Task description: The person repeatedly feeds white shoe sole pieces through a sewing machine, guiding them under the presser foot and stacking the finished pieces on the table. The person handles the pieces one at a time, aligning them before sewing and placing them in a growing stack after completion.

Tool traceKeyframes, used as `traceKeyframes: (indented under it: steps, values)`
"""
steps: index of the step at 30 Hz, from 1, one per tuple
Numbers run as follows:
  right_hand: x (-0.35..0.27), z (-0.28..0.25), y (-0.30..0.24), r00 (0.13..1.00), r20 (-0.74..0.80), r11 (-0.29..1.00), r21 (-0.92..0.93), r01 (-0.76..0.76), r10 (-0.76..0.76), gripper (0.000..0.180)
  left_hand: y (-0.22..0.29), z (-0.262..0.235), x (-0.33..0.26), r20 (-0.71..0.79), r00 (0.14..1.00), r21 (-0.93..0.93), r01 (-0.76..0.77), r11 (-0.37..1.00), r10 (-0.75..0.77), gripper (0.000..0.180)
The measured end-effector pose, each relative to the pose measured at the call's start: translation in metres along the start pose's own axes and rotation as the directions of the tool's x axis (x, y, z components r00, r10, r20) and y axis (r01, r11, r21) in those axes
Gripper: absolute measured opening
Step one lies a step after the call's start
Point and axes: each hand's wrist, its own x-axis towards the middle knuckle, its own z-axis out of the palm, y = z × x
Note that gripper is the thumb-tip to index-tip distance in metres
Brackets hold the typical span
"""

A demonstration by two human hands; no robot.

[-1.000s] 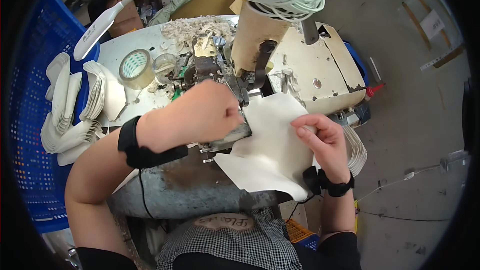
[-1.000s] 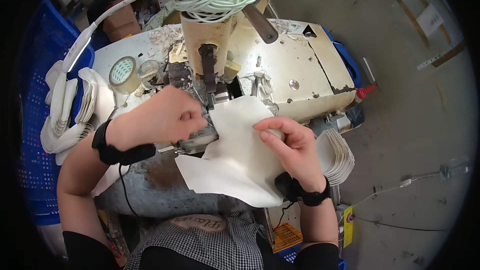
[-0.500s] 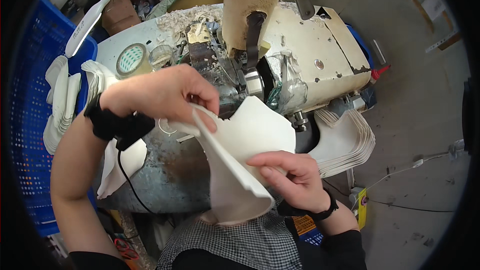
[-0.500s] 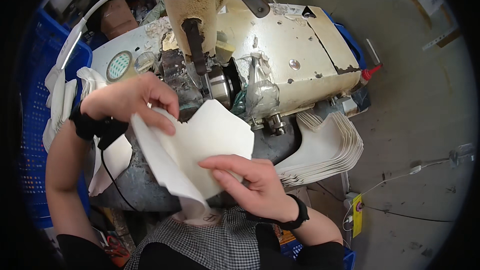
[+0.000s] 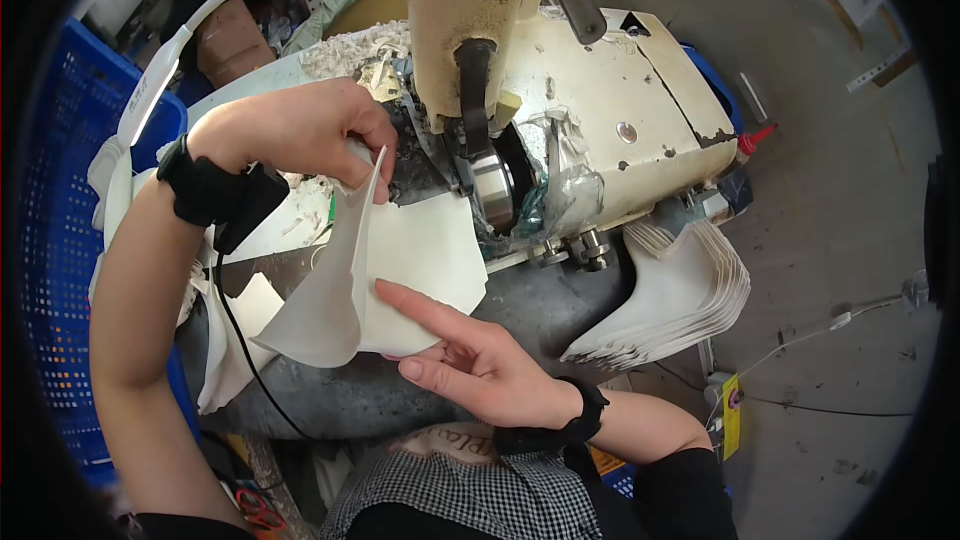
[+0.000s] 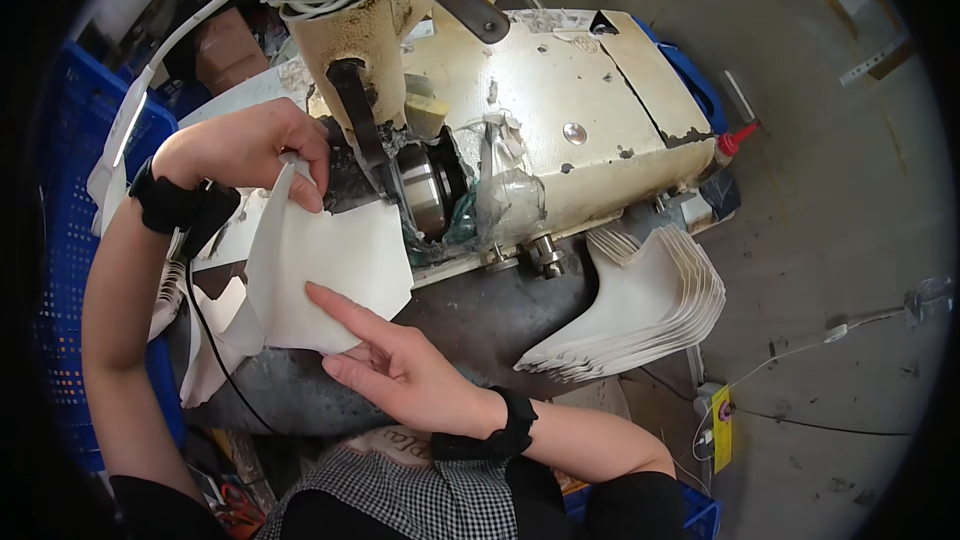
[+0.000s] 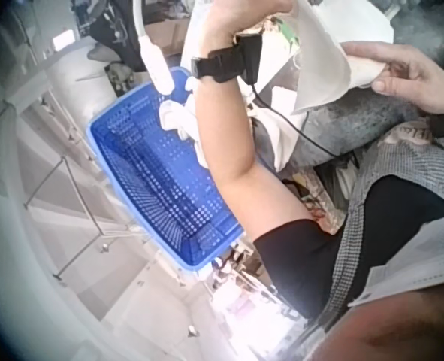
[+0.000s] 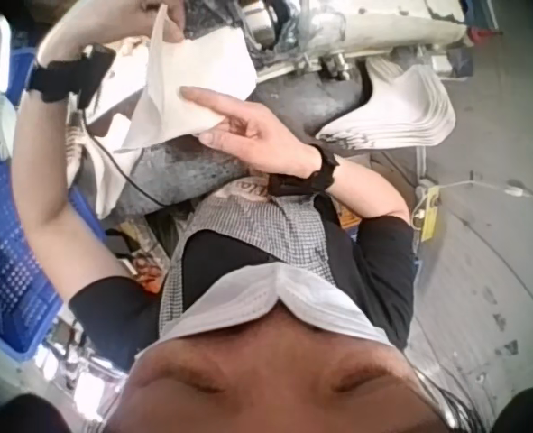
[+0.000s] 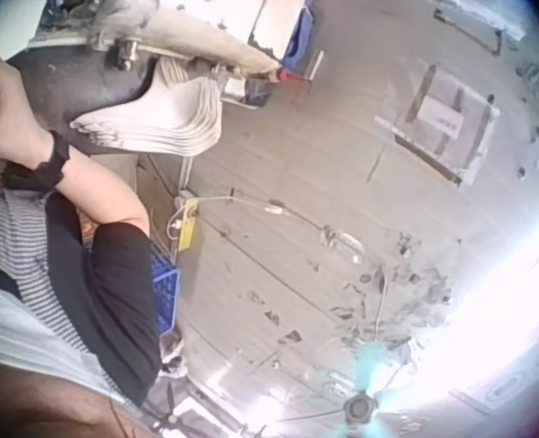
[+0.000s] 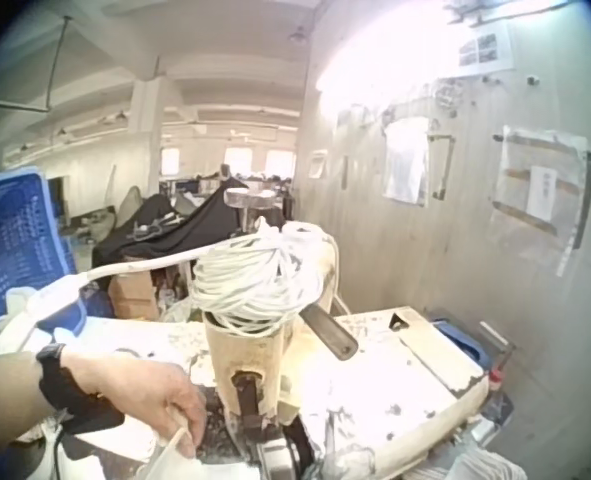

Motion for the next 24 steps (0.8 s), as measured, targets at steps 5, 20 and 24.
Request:
traceKeyframes:
  steps: [5, 20, 24]
  values:
    - [-0.002, -0.003, -0.007, 0.994, -0.088, 0.998, -0.004, 0.06, -0.06, 0.06, -0.002, 0.001, 0.008, -0.1, 0.991, 0.044, -0.083, 0.996, 0.087, 0.022]
    - [-0.032, -0.064, -0.029, 0.863, -0.424, 0.893, -0.444, 0.064, -0.273, 0.024, 0.015, 0.028, 0.011, -0.204, 0.973, -0.083, 0.097, 0.992, -0.112, 0.025]
    - [-0.03, -0.078, -0.042, 0.873, -0.391, 0.828, -0.561, 0.025, -0.291, 0.025, 0.023, 0.025, 0.005, -0.243, 0.947, -0.046, 0.207, 0.977, -0.212, 0.025]
